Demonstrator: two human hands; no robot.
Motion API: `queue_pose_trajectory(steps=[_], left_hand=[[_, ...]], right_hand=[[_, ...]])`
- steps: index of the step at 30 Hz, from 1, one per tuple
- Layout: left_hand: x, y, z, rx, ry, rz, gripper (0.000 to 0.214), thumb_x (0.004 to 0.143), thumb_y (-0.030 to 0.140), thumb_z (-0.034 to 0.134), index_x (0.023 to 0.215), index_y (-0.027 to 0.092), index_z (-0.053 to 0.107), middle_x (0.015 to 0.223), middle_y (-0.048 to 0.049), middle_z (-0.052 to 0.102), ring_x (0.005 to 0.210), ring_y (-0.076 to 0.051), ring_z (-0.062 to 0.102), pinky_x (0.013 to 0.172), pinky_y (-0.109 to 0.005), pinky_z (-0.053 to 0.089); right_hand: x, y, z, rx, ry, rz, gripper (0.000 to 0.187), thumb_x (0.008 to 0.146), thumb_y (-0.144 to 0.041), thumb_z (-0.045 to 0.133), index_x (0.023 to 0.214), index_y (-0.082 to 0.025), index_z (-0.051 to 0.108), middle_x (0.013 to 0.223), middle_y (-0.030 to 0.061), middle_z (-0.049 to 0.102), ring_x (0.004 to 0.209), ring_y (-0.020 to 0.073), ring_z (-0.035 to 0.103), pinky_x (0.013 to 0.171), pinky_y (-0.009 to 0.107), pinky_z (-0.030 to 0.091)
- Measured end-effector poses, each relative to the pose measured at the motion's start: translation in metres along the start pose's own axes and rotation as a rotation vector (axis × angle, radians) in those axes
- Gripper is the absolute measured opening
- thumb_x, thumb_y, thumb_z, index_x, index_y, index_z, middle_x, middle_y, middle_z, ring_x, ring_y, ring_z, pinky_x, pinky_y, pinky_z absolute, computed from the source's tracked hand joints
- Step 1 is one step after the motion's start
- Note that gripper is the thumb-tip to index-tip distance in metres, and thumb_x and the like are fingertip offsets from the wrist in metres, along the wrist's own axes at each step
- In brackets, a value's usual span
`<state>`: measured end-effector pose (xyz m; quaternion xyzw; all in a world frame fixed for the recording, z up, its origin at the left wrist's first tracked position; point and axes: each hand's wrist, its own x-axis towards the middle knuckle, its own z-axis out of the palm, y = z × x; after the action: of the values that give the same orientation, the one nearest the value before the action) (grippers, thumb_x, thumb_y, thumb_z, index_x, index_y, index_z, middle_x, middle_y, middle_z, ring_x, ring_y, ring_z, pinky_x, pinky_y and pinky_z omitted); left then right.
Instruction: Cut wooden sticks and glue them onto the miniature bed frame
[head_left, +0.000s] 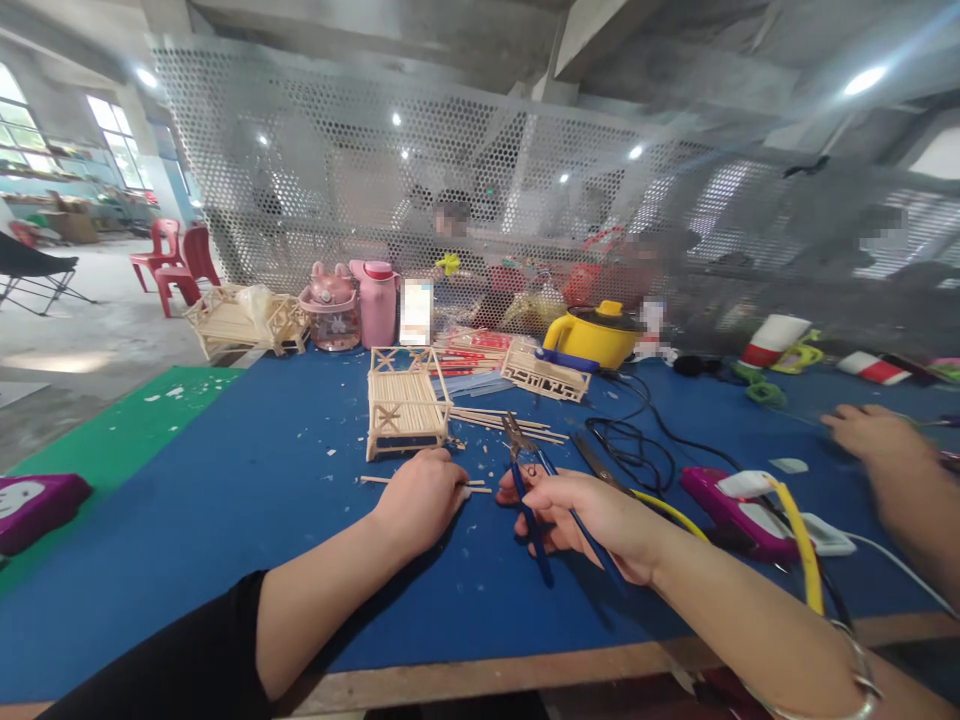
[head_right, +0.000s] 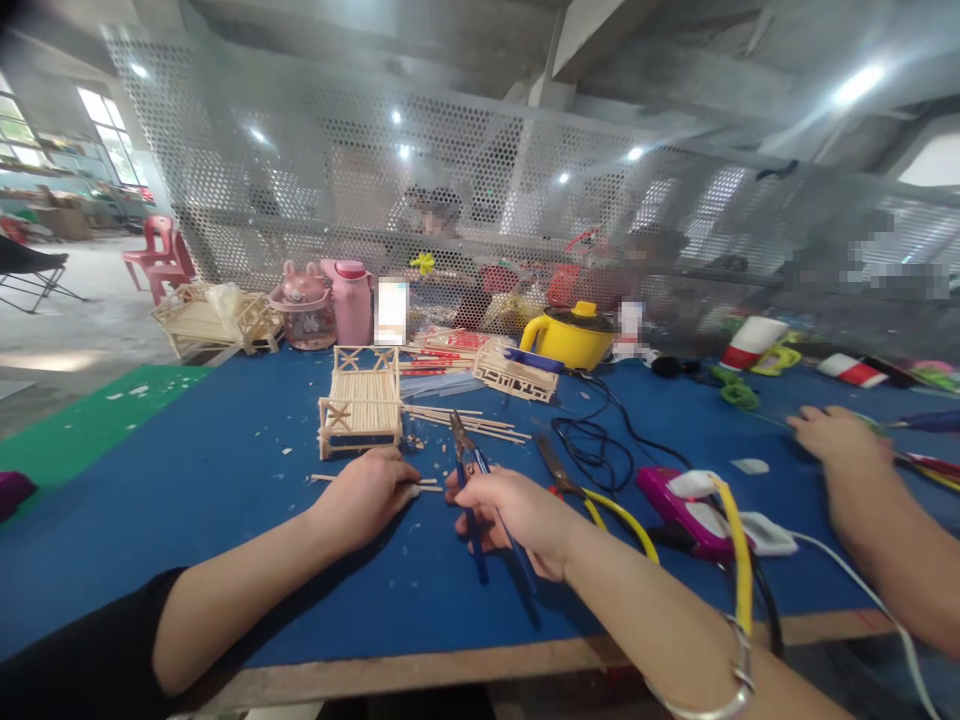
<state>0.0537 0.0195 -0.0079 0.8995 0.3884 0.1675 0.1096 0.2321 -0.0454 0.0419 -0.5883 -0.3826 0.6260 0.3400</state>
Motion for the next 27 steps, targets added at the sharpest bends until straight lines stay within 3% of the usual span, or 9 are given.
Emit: queue_pose_trajectory(steps=[27], left_hand=[[-0.001, 0.002, -0.003, -0.027, -0.006, -0.018, 0.028, 0.085, 0.023, 0.044, 0.094, 0.023, 0.071, 0.085, -0.0072, 0.064, 0.085, -0.021, 0.059, 0.074, -0.03, 0.047]], right_hand=[[0.013, 0.006, 0.002, 0.013, 0.03, -0.014, 0.028, 0.06, -0.02, 0.056, 0.088, -0.018, 0.058, 0.092, 0.0055, 0.059, 0.069, 0.0142, 0.055, 0.056, 0.028, 0.048]])
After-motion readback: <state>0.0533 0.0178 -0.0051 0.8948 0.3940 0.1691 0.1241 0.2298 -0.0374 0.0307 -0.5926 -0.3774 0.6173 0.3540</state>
